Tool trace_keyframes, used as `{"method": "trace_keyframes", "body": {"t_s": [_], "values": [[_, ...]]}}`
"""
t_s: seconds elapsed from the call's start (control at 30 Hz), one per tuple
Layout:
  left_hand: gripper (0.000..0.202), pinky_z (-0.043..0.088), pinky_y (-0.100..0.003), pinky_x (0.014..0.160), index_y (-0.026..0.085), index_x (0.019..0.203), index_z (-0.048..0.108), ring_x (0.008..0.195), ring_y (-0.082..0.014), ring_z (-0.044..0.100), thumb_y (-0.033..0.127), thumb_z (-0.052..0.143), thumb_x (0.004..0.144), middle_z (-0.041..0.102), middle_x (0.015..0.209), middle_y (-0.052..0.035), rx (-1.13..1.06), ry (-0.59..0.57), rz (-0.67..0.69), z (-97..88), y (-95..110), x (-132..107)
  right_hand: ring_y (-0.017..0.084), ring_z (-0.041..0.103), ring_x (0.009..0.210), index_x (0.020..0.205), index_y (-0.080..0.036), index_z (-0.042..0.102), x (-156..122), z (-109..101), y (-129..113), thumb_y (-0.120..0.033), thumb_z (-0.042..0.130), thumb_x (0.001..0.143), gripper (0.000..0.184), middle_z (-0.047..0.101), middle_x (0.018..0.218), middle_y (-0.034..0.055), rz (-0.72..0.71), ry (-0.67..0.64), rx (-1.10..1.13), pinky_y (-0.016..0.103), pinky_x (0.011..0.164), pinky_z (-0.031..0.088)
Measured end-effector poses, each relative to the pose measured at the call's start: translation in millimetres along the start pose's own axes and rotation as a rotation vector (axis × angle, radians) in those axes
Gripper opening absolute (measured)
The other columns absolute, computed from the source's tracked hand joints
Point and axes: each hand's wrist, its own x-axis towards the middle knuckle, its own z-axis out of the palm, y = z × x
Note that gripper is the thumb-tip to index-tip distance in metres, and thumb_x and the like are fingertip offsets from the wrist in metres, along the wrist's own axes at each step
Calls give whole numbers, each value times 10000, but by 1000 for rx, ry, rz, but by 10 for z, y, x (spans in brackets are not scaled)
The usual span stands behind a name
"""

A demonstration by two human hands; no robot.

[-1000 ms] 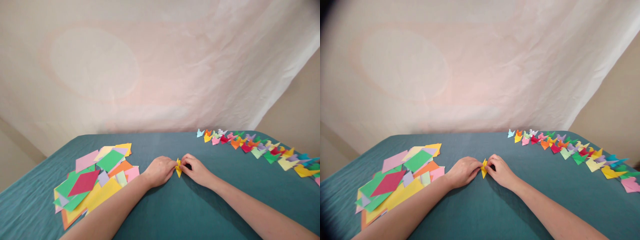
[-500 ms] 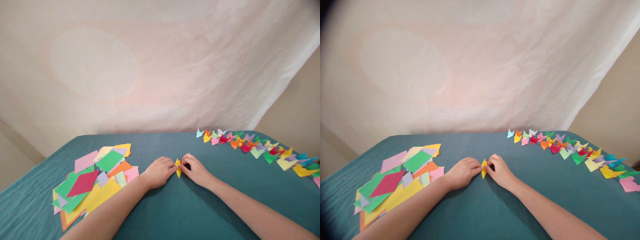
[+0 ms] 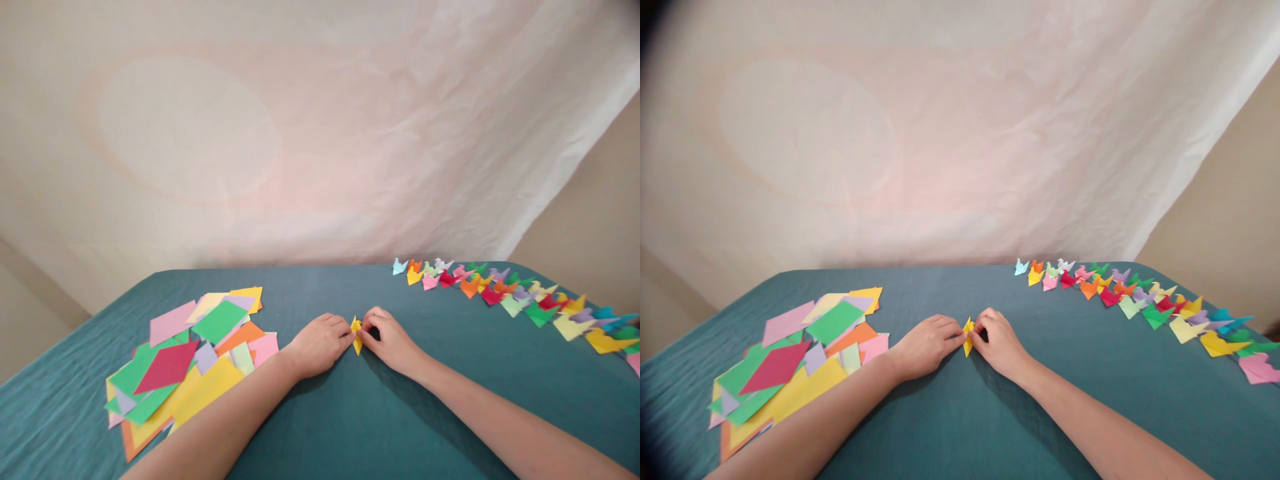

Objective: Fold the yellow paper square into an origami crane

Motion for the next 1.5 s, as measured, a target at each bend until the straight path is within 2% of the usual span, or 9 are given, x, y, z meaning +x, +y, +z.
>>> {"method": "trace_keyframes", "body": {"t_s": [0.7, 1.1, 1.33, 1.5], "values": [[239, 424, -342, 836, 149, 1064, 582, 945, -206, 527, 187, 404, 908, 597, 928, -92, 27, -10, -19, 5, 25, 28, 182, 522, 778, 663, -188, 524, 13, 19, -35, -190, 548, 788, 127, 539, 778, 37, 33, 3, -63, 315, 731, 420], [242, 432, -341, 786, 162, 1021, 600, 904, -209, 533, 181, 387, 907, 589, 920, -90, 25, -46, -56, -55, 60, 45, 186, 515, 796, 812, -197, 515, -15, 33, 7, -204, 558, 793, 48, 552, 826, 33, 16, 7, -124, 313, 720, 407], [240, 423, -341, 811, 165, 1056, 590, 907, -213, 552, 168, 425, 882, 600, 931, -86, 32, -75, -76, -95, 91, 40, 188, 511, 823, 821, -199, 526, -24, 27, -23, -186, 547, 801, 32, 560, 854, 33, 25, -12, -133, 315, 734, 393], [303, 409, -333, 879, 188, 1094, 587, 970, -207, 566, 116, 470, 825, 617, 1036, -76, -81, -74, -86, -48, 4, -27, 185, 507, 828, 812, -201, 532, -20, 24, -24, -177, 542, 803, 28, 560, 860, 27, 36, -15, -108, 318, 742, 389]]}}
